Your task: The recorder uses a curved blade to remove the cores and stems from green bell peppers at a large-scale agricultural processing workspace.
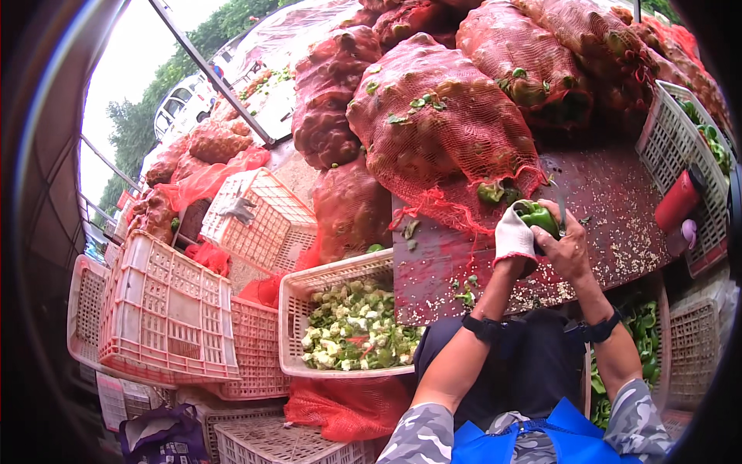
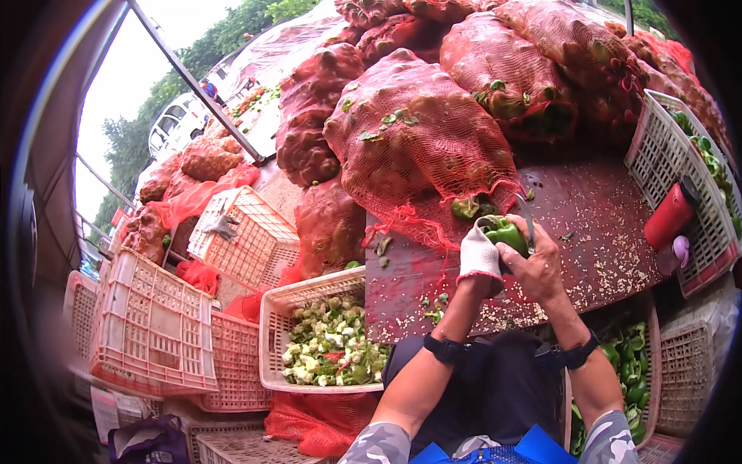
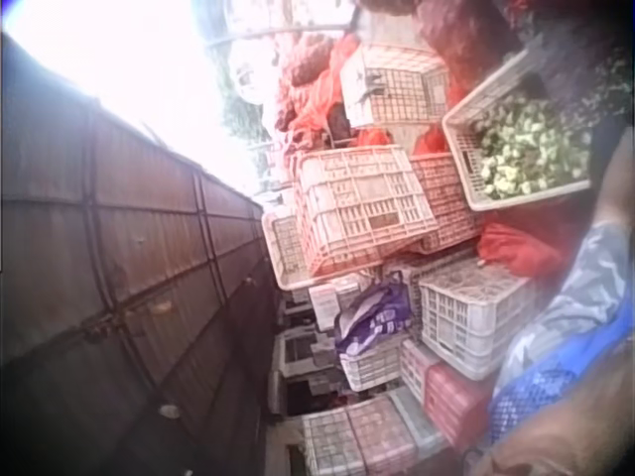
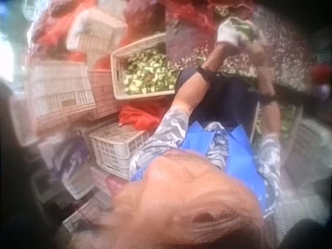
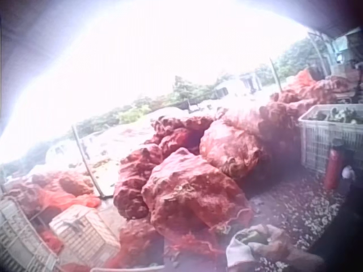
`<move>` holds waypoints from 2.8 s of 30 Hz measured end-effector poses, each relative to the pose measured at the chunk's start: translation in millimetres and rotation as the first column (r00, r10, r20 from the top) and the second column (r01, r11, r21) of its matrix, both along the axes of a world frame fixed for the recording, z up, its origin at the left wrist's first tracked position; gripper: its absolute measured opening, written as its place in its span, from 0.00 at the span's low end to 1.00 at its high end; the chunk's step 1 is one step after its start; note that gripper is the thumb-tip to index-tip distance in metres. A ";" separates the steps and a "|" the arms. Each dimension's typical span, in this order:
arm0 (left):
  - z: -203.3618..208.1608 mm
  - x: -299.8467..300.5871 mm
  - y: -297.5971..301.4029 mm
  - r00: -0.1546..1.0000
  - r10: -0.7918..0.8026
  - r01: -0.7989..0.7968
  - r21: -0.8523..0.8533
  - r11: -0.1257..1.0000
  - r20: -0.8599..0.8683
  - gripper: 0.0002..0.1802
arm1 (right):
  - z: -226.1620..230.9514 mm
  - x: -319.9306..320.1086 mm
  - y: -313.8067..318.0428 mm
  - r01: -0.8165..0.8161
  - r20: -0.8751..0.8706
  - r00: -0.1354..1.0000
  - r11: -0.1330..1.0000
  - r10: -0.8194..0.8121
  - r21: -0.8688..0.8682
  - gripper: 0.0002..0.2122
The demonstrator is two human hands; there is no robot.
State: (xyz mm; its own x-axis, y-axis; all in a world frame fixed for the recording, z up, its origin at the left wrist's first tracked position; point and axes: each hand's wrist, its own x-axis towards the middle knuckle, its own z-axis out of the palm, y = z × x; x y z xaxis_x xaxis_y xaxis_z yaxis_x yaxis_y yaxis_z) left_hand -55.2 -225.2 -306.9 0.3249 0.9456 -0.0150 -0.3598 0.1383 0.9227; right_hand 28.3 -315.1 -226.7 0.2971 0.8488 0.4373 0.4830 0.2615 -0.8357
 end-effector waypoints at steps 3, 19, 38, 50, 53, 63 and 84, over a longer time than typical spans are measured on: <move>9.3 1.1 2.1 0.999 -0.031 0.031 0.045 0.999 0.009 0.19 | 7.9 11.0 -3.3 -0.067 -0.128 0.990 0.996 0.058 -0.062 0.22; -1.0 -21.0 24.8 0.992 -0.099 0.105 0.076 0.992 -0.077 0.18 | 1.1 43.3 -10.0 -0.326 -0.642 0.749 0.935 0.163 -0.143 0.17; 28.7 -29.8 32.7 0.948 -0.154 0.278 -0.488 0.828 0.279 0.20 | -36.5 98.7 6.5 0.251 0.570 0.809 0.961 -0.141 -0.119 0.28; 32.0 -26.3 15.7 0.809 -0.376 0.569 -0.439 0.696 0.452 0.22 | -8.1 41.1 6.0 -0.234 0.774 0.613 0.972 0.160 -0.015 0.27; 12.0 -35.2 22.4 0.851 -0.351 0.493 -0.367 0.789 0.389 0.22 | 0.8 26.1 10.6 -0.267 0.759 0.622 0.963 0.193 -0.027 0.26; -3.1 -24.9 29.1 0.863 -0.238 0.424 -0.382 0.821 0.445 0.19 | 3.7 15.4 20.8 -0.236 0.744 0.643 0.971 0.183 -0.035 0.22; 6.0 -25.0 28.5 0.877 -0.190 0.389 -0.416 0.822 0.442 0.23 | 5.2 8.9 33.8 -0.186 0.666 0.702 0.968 0.251 -0.168 0.17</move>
